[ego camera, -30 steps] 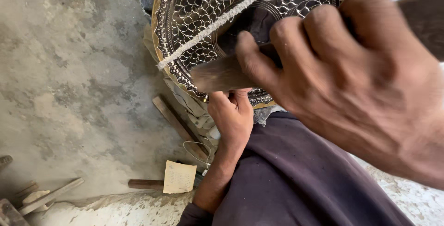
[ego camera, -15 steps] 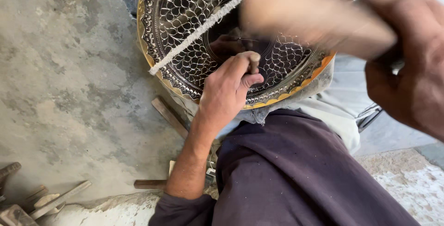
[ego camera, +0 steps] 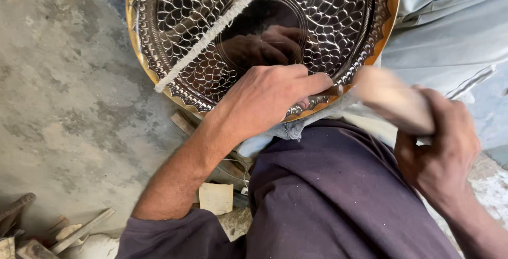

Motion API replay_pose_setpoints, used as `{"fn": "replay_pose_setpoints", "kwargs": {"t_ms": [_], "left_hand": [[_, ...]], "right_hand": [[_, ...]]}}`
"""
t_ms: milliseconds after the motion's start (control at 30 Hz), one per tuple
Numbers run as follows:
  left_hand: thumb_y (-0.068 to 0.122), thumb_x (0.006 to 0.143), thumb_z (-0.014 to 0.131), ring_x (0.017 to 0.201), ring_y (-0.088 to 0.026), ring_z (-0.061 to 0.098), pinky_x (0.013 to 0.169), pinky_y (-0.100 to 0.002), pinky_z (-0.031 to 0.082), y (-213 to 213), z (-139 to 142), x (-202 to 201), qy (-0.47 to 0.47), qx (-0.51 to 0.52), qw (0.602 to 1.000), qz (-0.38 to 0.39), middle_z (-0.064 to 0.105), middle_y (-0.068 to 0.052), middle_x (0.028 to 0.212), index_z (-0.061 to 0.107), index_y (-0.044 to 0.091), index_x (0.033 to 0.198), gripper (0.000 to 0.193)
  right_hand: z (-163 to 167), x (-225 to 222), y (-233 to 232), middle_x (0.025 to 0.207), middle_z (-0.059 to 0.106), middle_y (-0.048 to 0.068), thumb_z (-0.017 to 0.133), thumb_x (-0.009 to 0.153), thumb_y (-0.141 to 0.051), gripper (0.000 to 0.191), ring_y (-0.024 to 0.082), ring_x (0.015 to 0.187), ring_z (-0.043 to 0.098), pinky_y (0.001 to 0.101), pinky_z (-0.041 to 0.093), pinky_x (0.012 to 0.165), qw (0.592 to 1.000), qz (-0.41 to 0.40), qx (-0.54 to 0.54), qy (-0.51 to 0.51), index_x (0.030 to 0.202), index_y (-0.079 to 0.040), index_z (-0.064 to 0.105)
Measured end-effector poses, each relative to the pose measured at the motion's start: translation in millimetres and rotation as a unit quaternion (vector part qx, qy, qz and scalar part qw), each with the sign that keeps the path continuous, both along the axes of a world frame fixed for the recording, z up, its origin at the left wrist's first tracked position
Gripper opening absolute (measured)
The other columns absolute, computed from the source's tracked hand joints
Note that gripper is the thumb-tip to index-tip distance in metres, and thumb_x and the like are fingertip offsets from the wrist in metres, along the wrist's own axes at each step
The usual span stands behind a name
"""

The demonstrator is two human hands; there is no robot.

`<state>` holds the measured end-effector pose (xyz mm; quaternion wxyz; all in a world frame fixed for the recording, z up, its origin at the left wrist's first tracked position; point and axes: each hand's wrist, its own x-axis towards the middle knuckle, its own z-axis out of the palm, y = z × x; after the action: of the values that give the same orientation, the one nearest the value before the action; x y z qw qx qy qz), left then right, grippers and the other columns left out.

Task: The person sits on the floor with a decorated metal tray on their lap, holds a small punch against the tray's surface with one hand, and strikes it with a wooden mallet held in the other hand, working the patterned design into the metal and repositioning the punch repeatedly across the tray.

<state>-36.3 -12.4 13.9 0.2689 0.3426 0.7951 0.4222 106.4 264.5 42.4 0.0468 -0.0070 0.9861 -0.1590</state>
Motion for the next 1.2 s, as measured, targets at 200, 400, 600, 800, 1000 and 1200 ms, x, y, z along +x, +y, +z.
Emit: {"fn": "replay_pose_setpoints", "kwargs": {"t_ms": [200, 400, 600, 800, 1000, 1200], "left_hand": [[0.007, 0.094, 0.069, 0.081, -0.028, 0.074, 0.068, -0.038, 0.06, 1.1, -1.9, -7.5, 0.038, 0.012, 0.999, -0.01, 0.068, -0.007, 0.089, 0.062, 0.013, 0.123, 0.031], [0.007, 0.096, 0.069, 0.081, -0.023, 0.075, 0.064, -0.034, 0.061, 3.4, -5.4, -6.6, 0.056, 0.009, 0.998, -0.015, 0.066, -0.005, 0.089, 0.059, 0.014, 0.126, 0.032], [0.006, 0.096, 0.066, 0.077, -0.019, 0.075, 0.063, -0.034, 0.061, 5.9, -5.4, -6.1, 0.07, -0.005, 0.997, -0.028, 0.066, -0.003, 0.086, 0.062, 0.017, 0.124, 0.031], [0.008, 0.096, 0.07, 0.083, -0.022, 0.074, 0.069, -0.034, 0.062, -1.7, -5.1, 3.8, 0.073, -0.001, 0.997, 0.028, 0.067, -0.006, 0.091, 0.061, 0.012, 0.123, 0.029], [0.001, 0.1, 0.07, 0.09, -0.018, 0.076, 0.074, -0.027, 0.066, -11.4, -10.8, 22.1, 0.024, 0.068, 0.983, 0.167, 0.068, -0.008, 0.101, 0.058, 0.008, 0.128, 0.031], [0.013, 0.107, 0.071, 0.084, -0.013, 0.074, 0.074, -0.024, 0.062, -4.0, -4.3, 68.1, -0.026, 0.107, 0.889, 0.444, 0.069, -0.006, 0.1, 0.054, 0.002, 0.114, 0.021]], "right_hand": [[-19.8, 16.6, 6.9, 0.107, 0.063, 0.018, 0.07, 0.094, 0.003, 0.049, 0.03, 0.093, 0.061, 0.0413, 0.05, 0.082, 1.0, -0.027, -0.008, 0.001, 0.142, 0.001, 0.056], [-13.5, 10.5, 17.4, 0.106, 0.062, 0.021, 0.069, 0.086, 0.01, 0.061, 0.032, 0.093, 0.062, 0.0429, 0.051, 0.087, 0.994, 0.009, 0.11, 0.024, 0.144, -0.001, 0.052], [-20.7, 17.9, 16.8, 0.112, 0.064, 0.015, 0.07, 0.101, 0.001, 0.04, 0.021, 0.101, 0.065, 0.0304, 0.057, 0.092, 0.954, -0.145, -0.262, -0.008, 0.135, 0.0, 0.048], [-4.0, -11.4, 3.2, 0.099, 0.065, 0.021, 0.069, 0.095, 0.011, 0.042, 0.026, 0.084, 0.066, 0.0359, 0.053, 0.075, 0.993, -0.059, -0.098, -0.032, 0.136, 0.008, 0.057], [39.5, -68.9, -8.6, 0.104, 0.061, 0.025, 0.064, 0.088, 0.012, 0.054, 0.029, 0.087, 0.065, 0.0384, 0.054, 0.073, 0.995, 0.051, -0.075, -0.036, 0.141, 0.006, 0.057], [55.4, -101.3, -19.9, 0.104, 0.064, 0.021, 0.068, 0.086, 0.011, 0.066, 0.029, 0.09, 0.063, 0.0396, 0.055, 0.078, 0.981, 0.166, 0.091, -0.036, 0.15, -0.003, 0.059]]}}
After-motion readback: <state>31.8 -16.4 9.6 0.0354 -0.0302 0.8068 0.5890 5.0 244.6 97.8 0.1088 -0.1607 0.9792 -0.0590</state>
